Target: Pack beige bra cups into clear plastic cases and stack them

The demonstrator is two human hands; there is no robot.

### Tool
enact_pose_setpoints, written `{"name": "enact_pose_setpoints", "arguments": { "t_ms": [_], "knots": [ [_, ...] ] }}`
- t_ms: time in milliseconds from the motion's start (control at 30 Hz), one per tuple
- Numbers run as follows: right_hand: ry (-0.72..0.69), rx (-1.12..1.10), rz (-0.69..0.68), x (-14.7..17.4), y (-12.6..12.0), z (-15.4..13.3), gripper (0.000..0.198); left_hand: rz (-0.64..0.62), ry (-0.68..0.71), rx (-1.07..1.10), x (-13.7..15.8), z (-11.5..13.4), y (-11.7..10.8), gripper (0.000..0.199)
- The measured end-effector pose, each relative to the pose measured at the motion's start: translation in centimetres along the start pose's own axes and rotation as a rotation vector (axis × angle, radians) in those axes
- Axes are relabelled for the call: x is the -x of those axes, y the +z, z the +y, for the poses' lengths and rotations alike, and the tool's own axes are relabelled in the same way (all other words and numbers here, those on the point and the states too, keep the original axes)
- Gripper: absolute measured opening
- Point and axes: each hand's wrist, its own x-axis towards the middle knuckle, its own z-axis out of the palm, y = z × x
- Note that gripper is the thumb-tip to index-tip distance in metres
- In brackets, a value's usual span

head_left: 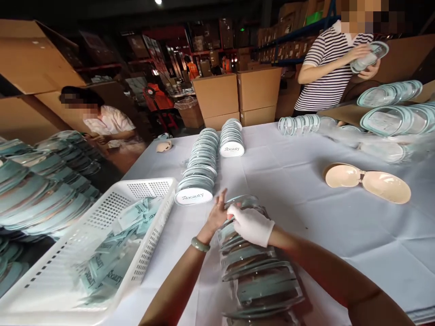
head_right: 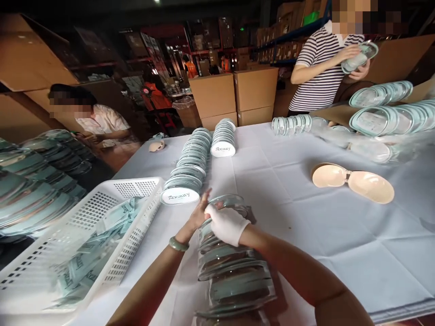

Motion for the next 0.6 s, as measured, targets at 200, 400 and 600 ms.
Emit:
{"name": "enact_pose_setpoints", "arguments": {
  "t_ms": [200,400,600],
  "knots": [
    [0.059,-0.343,0.101,1.7,0.1,4.2,0.019,0.021,0.117,0.202,4.4,-0.5,-0.7,0.036],
    [0.070,-0.029,0.106,1.0,0.6,1.3,0.034,-0.334,0.094,0.302,4.3,0.2,-2.7,0.043],
    [-0.218,0.027,-0.115,-1.5,1.5,-4.1,0.054,-0.456,0.098,0.248,3.1,0.7,-4.5,0.034]
  ]
}}
